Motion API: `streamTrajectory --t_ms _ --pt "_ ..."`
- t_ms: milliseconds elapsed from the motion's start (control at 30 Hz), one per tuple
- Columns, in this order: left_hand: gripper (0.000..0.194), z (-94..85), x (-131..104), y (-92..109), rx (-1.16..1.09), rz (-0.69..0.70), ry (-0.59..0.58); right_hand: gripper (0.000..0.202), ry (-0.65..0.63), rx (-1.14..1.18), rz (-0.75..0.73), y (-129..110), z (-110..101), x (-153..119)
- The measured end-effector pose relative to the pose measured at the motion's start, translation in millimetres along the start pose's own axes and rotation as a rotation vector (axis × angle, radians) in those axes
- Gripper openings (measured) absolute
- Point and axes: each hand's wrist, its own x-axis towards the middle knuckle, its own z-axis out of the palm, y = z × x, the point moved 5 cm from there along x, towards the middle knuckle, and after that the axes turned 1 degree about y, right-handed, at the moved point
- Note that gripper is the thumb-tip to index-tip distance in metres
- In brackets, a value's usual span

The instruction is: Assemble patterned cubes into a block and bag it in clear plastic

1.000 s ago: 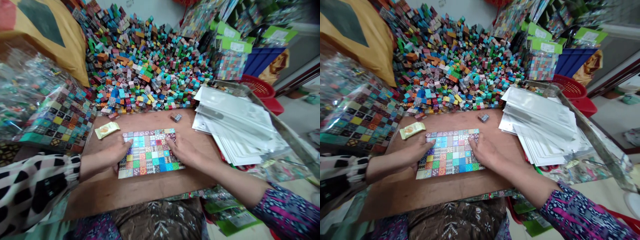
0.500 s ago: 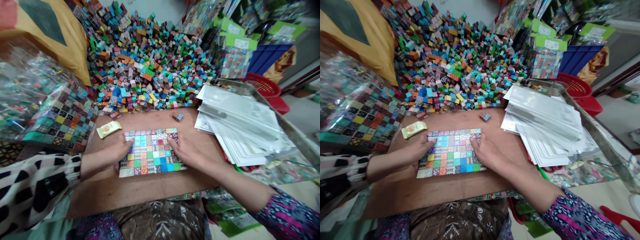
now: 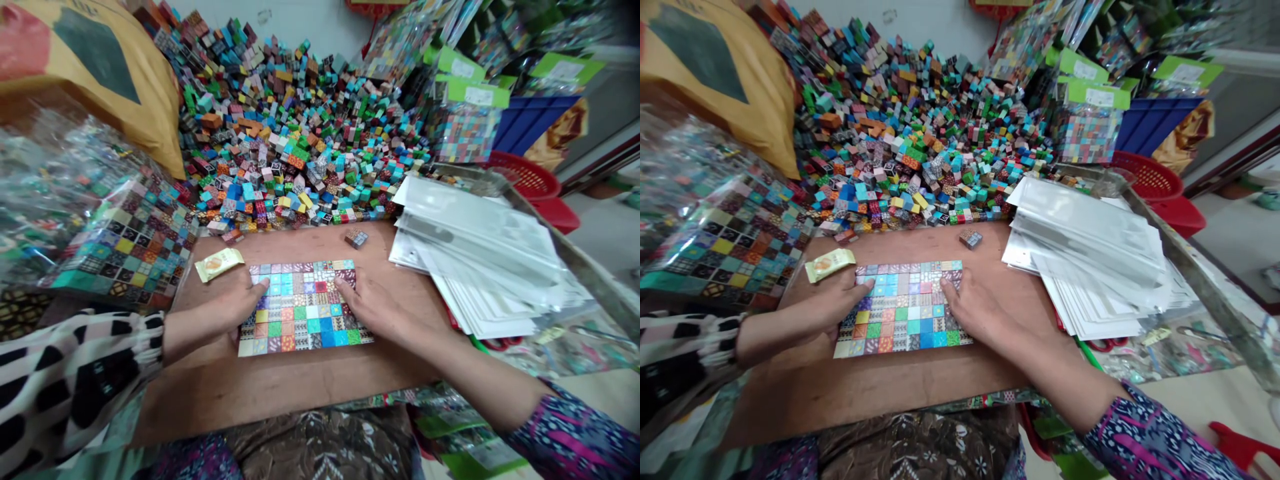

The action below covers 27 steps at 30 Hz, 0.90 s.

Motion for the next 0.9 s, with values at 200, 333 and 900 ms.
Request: streamTrajectory --t_ms 200,333,900 --pt "0.048 -3.2 4 -1 0.007 0.052 0.039 0.059 0.03 0.027 -0.006 0 -2 5" --pt "0.046 -7.2 5 5 0.005 0.067 0.047 0.056 0.077 -0.005 -0.027 -2 -7 9" --pt "0.066 -13.4 22 20 -0.048 0.164 0.06 0.054 0.175 -0.267 0.071 -27 -38 8"
